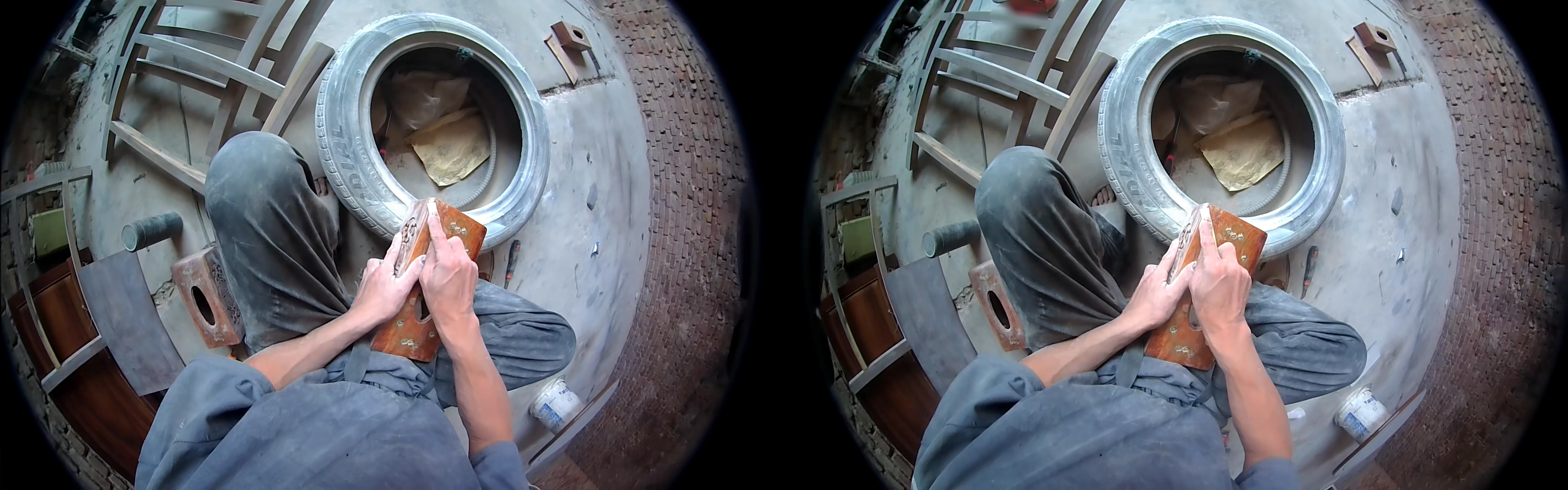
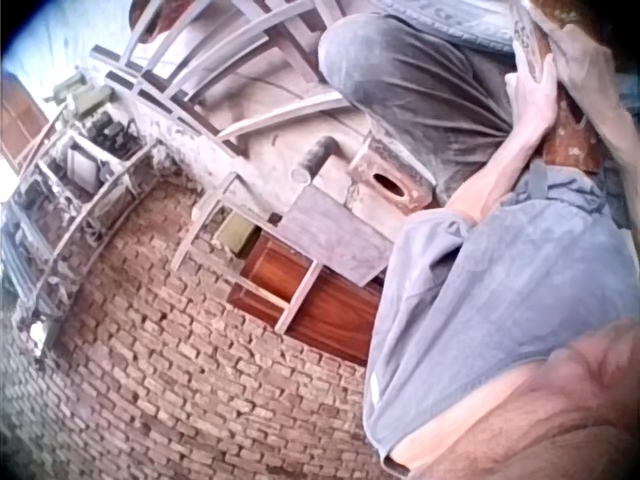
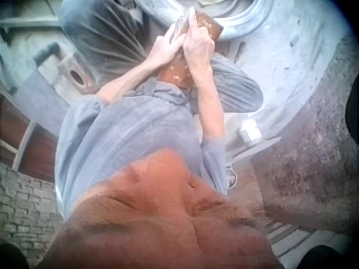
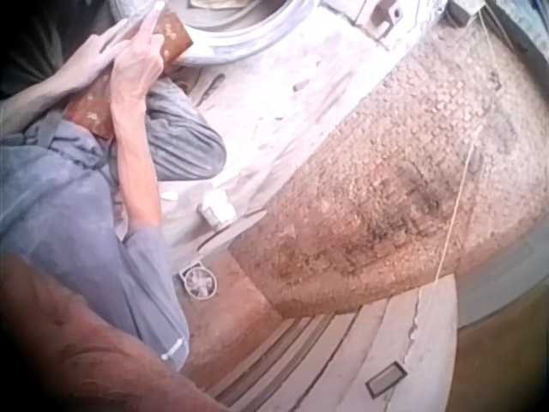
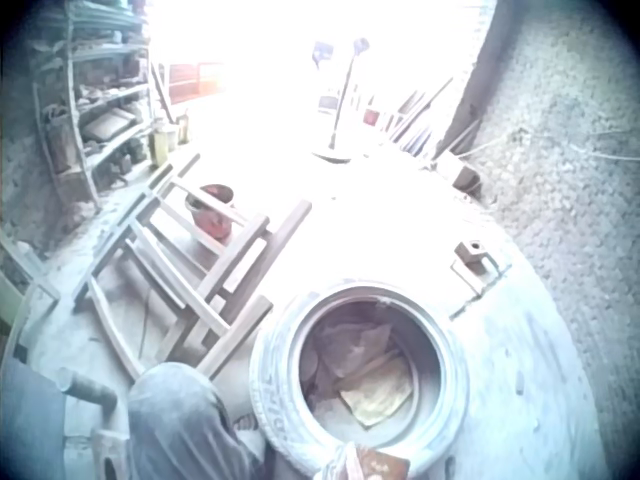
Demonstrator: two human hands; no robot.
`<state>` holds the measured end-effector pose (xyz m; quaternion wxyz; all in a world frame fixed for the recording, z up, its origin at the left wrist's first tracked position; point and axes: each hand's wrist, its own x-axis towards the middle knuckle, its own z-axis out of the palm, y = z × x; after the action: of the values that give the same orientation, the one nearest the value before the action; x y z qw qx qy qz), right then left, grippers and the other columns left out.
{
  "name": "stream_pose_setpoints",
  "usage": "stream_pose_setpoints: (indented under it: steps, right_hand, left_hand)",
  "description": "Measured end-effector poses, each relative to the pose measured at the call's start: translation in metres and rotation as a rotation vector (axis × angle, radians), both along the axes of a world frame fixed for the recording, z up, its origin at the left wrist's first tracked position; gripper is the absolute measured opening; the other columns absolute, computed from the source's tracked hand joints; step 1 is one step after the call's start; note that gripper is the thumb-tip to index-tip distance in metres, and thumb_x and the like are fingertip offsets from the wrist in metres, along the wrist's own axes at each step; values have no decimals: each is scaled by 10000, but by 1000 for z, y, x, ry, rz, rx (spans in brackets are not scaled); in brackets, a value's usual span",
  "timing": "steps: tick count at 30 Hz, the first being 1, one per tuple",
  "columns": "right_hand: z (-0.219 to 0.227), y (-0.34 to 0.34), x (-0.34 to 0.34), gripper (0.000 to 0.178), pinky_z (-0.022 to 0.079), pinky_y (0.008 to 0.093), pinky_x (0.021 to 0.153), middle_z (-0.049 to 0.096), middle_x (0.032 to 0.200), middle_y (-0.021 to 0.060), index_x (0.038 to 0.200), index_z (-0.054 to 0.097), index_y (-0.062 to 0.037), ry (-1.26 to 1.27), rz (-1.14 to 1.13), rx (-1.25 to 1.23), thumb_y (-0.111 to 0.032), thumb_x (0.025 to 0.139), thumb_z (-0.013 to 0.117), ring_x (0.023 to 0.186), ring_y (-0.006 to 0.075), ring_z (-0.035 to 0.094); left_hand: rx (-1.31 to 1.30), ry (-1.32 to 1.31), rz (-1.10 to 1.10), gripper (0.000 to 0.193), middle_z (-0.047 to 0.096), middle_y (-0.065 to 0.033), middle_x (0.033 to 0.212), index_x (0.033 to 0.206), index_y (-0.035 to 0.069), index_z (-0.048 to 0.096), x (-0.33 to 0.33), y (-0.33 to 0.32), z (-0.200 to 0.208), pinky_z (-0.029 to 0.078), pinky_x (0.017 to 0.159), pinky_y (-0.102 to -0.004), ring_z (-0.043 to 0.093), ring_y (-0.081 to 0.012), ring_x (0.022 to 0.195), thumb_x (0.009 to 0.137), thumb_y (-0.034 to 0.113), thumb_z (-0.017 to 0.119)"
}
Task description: The person applies glue from a white bottle onto a rectangular wooden piece with a central cutout, then spreads the glue using a small metal spatula. The person works while sitting on the floor in a workshop area.
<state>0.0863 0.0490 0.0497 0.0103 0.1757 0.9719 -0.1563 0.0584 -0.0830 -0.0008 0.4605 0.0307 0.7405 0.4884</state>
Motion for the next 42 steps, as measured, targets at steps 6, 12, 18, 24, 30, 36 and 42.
stream_pose_setpoints:
  steps: [6, 12, 18, 24, 30, 36, 42]
  right_hand:
    - [-4, 14, -22, 529, 569, 496, 659, 624, 824, 183, 1486, 604, -110, 54, -30, 13, -72, 959, 612, 694, 404, 686]
    - [5, 6, 1, 617, 572, 498, 670, 611, 805, 165, 1539, 567, -171, 44, -48, -97, -42, 939, 629, 688, 390, 677]
    - [7, 6, 2, 634, 569, 507, 651, 602, 813, 159, 1535, 568, -162, 13, -38, -44, -44, 917, 645, 692, 381, 680]
    - [2, 4, -3, 655, 571, 497, 647, 597, 814, 156, 1527, 570, -136, 16, -22, -44, -45, 886, 671, 695, 380, 679]
    - [7, -1, -2, 656, 579, 494, 664, 605, 836, 155, 1510, 582, -113, -35, -61, -45, -63, 865, 688, 721, 375, 691]
    - [1, -3, -4, 701, 583, 494, 697, 609, 856, 162, 1515, 581, -121, -34, -64, -18, -56, 830, 710, 741, 377, 690]
    - [2, -1, -6, 700, 581, 487, 700, 608, 858, 169, 1507, 584, -103, -38, -56, -21, -46, 821, 713, 738, 377, 689]
  left_hand:
    - [4, -5, -12, 807, 611, -358, 1357, 1659, 50, 293, 0, 0, 6, 431, 1117, -458, 583, -451, 1234, 1047, 515, 537]
    - [38, 0, 2, 828, 621, -370, 1316, 1659, 46, 295, -6, 1, 6, 436, 1102, -452, 592, -439, 1194, 1044, 544, 537]
    - [23, -5, -2, 829, 612, -371, 1327, 1658, 46, 296, -4, 1, 7, 438, 1100, -451, 587, -441, 1206, 1042, 542, 543]
    - [20, 1, -6, 814, 593, -363, 1372, 1662, 53, 291, 0, 0, -3, 427, 1121, -457, 579, -444, 1228, 1044, 518, 545]
    - [8, 10, -11, 793, 586, -357, 1392, 1663, 59, 293, 0, 1, 1, 429, 1122, -454, 579, -442, 1228, 1051, 499, 540]
    - [9, -15, -18, 789, 578, -356, 1403, 1669, 63, 276, -3, 0, 8, 429, 1123, -450, 579, -434, 1230, 1057, 488, 535]
    - [34, 60, 22, 822, 627, -381, 1261, 1663, 69, 296, 4, 1, -7, 463, 1064, -481, 606, -472, 1159, 1030, 514, 574]
